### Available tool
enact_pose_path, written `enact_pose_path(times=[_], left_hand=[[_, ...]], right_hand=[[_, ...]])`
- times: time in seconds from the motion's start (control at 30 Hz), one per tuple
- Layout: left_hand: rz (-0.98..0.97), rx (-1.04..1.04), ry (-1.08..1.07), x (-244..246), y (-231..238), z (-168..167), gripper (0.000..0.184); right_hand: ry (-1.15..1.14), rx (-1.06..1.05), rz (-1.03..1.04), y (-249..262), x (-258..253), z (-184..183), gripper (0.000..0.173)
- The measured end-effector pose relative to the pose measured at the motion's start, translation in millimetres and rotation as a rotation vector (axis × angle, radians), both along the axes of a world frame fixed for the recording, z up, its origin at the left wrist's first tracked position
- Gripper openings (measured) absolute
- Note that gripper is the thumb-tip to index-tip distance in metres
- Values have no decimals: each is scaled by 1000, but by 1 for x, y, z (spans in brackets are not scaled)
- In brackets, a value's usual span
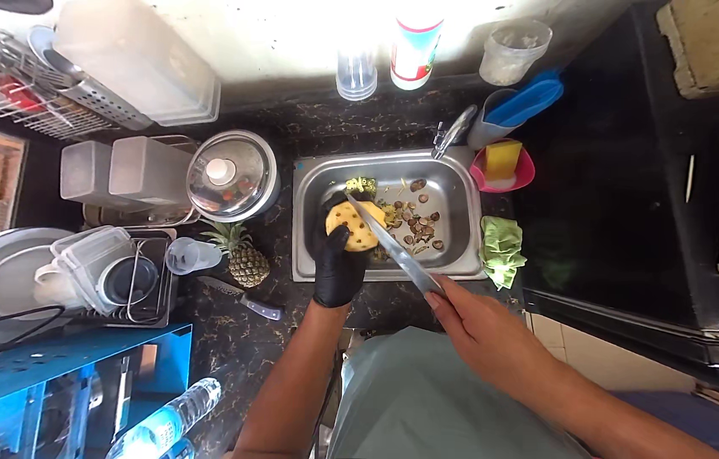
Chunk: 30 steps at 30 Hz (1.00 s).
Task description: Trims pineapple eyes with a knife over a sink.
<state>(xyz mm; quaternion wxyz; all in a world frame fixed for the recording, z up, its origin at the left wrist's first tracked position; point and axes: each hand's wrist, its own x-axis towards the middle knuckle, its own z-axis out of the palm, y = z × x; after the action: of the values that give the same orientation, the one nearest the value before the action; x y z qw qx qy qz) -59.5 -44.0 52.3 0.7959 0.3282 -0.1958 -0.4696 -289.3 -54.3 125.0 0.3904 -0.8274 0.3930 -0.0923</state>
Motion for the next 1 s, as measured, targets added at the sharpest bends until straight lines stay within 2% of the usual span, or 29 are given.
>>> enact_pose_path(times=[0.1,0.17,0.33,0.5,0.6,0.73,0.9,1.0], left_hand=[[83,11,-40,9,-2,4,55],[98,1,-47,10,-2,7,56],[85,-42,-85,10,-2,9,54],[94,11,-56,-2,2,10,59],[105,24,-27,2,0,9,54],[85,53,-86,-13,2,7,58],[74,191,25,7,1,-6,47],[58,221,231,22,3,-9,35]], right_hand=[[2,-180,-24,3,2,-5,42],[27,-218,-16,3,3,-7,43],[77,-262,2,2,3,-11,43],[133,-276,7,3,9,-14,44],[176,-265,17,8,9,-14,45],[189,-238,1,5,20,-18,44],[235,-345,-88,-9,15,-16,45],[255,-295,-119,-20,2,-26,45]])
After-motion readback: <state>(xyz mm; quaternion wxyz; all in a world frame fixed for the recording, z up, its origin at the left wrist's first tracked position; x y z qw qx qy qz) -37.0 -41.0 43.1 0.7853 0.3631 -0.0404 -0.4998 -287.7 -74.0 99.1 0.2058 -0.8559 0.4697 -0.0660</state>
